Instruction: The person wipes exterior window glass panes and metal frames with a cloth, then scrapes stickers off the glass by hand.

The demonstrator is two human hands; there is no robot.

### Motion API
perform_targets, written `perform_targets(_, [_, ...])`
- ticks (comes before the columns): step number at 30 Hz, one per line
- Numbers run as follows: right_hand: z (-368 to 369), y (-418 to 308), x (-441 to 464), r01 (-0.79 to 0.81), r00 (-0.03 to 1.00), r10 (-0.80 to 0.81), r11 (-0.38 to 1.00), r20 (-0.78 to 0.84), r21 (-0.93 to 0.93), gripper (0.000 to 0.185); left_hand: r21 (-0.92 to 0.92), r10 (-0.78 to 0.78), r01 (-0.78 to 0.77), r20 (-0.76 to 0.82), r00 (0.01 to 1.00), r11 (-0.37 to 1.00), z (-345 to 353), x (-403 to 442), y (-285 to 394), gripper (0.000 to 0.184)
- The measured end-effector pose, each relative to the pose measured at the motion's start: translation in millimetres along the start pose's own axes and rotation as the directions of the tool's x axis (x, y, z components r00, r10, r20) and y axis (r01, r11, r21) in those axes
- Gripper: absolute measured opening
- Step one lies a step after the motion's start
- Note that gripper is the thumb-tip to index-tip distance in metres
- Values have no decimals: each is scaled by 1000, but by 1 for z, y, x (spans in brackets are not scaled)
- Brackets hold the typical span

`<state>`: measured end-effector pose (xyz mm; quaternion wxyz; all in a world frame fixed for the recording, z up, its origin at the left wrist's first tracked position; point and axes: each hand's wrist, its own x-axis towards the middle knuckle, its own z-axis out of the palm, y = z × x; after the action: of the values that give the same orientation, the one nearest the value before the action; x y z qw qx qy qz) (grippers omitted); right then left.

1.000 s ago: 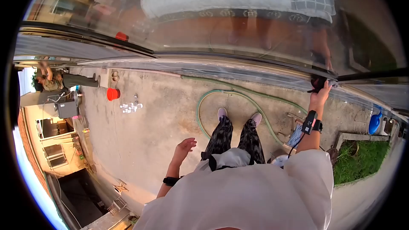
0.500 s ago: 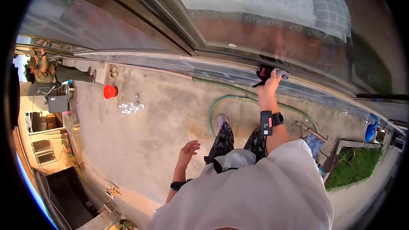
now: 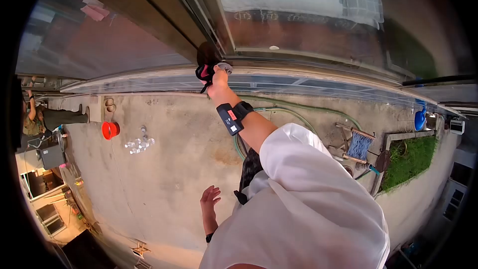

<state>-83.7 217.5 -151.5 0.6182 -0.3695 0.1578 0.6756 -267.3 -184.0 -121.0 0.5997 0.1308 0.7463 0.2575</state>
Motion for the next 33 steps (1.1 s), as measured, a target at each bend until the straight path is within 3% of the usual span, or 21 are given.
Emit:
perform_targets(1, [-5,2,4,-7,999,6,1000,53,18,19,-5,-8,8,-21,1000,1000,3,-1,1,32])
perform_targets(5, [-13,4,1,-113,983,131,983,-126,143,18,68,1,-5,57,998,998,19,-2,10,29])
perform_targets(6, [-22,9,-2,-126,975,131,991,-181,41,19,87,2,-8,64,998,996,25,-1,15,29])
perform_targets(7, [-34,17,1,-139,974,138,990,-178,10,18,136,21,-32,85,996,990,33,1,22,28])
perform_targets(8, [-46,21,9,-208,968,221,971,-120,117,16,186,34,-54,109,994,981,40,0,27,27])
perform_targets(9, [-64,21,22,-232,969,233,972,-79,17,15,209,31,-56,124,992,976,48,-1,31,27])
perform_targets(12, [-93,-19,30,-274,943,275,961,-189,31,14,272,86,-126,153,984,954,68,-1,38,26])
perform_targets(18, [-197,-186,-15,-148,960,118,983,-252,-103,12,436,-14,-93,236,972,895,132,-5,32,26])
perform_targets(21, [-278,-289,-46,-30,975,-2,990,-223,-140,9,477,-11,-150,319,948,866,174,-10,33,27])
perform_targets(22, [-323,-322,-43,47,988,-67,989,-136,-144,8,487,-13,-156,326,945,859,189,-10,35,27])
perform_targets(23, [-340,-364,-63,56,960,-102,982,-259,-178,7,500,-15,-176,355,935,848,204,-10,37,27])
perform_targets(25, [-398,-440,-89,173,915,-243,958,-323,-230,8,518,-17,-195,376,926,833,224,-13,33,27])
perform_targets(28, [-512,-535,-115,473,762,-502,863,-410,-178,9,520,-30,-220,429,903,825,252,-11,31,27])
perform_targets(29, [-538,-559,-118,567,638,-628,774,-445,-281,11,549,-43,-210,412,910,809,259,-12,28,27])
perform_targets(31, [-549,-583,-131,808,476,-758,578,-447,-119,29,590,-66,-198,395,916,783,276,-20,27,27])
perform_targets(33, [-558,-592,-119,731,553,-685,672,-474,-117,64,613,-87,-172,370,925,771,292,-31,28,30])
